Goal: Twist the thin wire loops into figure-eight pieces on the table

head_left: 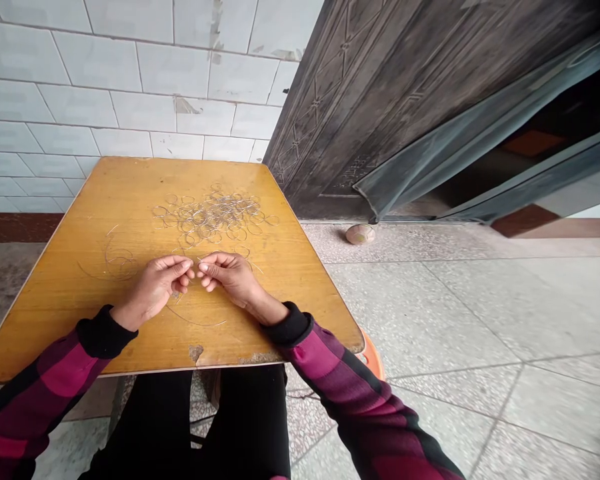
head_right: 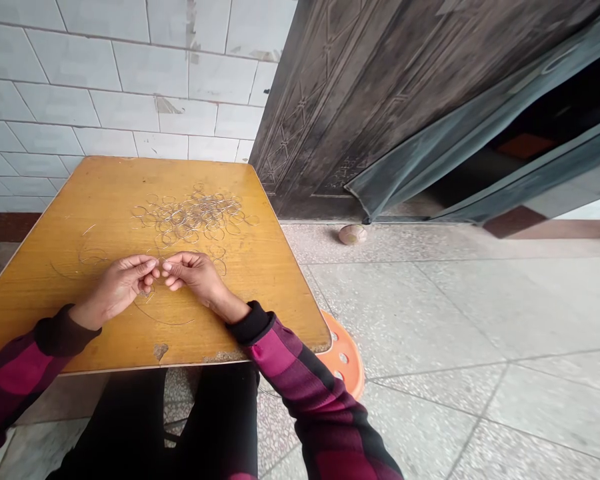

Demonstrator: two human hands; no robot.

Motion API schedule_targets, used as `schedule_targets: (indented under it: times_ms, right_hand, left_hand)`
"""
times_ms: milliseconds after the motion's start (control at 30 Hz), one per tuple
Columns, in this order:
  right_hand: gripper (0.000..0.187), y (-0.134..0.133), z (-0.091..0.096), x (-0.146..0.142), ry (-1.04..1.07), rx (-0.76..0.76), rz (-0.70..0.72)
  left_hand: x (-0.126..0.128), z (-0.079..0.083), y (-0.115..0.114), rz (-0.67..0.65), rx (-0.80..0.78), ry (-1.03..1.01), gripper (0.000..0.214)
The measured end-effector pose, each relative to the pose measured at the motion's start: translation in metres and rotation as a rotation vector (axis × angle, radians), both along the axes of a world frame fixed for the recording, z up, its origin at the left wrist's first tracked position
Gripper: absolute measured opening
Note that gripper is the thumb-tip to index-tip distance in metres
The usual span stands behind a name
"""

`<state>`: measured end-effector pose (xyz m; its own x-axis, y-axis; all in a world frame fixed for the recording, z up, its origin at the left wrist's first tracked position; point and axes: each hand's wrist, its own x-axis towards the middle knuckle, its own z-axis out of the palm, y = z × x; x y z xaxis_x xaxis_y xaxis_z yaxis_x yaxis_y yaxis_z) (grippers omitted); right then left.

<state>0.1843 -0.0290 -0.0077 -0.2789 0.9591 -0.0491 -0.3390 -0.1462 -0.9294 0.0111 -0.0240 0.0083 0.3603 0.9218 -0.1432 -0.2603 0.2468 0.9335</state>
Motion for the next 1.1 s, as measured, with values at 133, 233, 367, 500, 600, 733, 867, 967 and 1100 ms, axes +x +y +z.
schedule_targets:
  times_ms: [133,233,367,500,600,733,867,967,1100]
  right_hand:
    - [0.032,0.001,0.001,-0.002,0.030,-0.032,0.005]
    - [0.035,0.001,0.002,-0.003,0.045,-0.048,0.017]
    - [0.039,0.001,0.001,-0.004,0.046,-0.066,0.033]
    - [0.039,-0.001,0.000,-0.006,0.040,-0.031,0.047]
    - [0.038,-0.002,-0.001,-0.007,0.026,0.006,0.038]
    - [0.034,-0.004,0.003,-0.006,-0.014,0.067,-0.002]
    - [0.027,-0.007,0.007,-0.005,-0.077,0.200,-0.074]
    - [0.025,-0.006,0.003,-0.005,-0.122,0.280,-0.130]
    - [0.026,-0.006,-0.006,-0.006,-0.196,0.339,-0.240]
  left_hand:
    - [0.003,-0.002,-0.003,0.024,0.064,0.024,0.019]
    - [0.004,-0.003,-0.004,0.041,0.136,0.058,0.021]
    - [0.004,-0.007,-0.003,0.049,0.228,0.113,0.022]
    - [0.002,-0.006,-0.002,0.037,0.220,0.164,0.022]
    - [0.000,-0.004,-0.001,0.010,0.205,0.196,0.022]
    - [-0.004,-0.002,0.003,-0.010,0.230,0.266,0.021]
    - [-0.007,-0.003,0.008,-0.018,0.279,0.355,0.019]
    - [-0.008,-0.001,0.006,0.082,0.376,0.414,0.014]
    - [-0.006,0.006,-0.005,0.304,0.622,0.463,0.015]
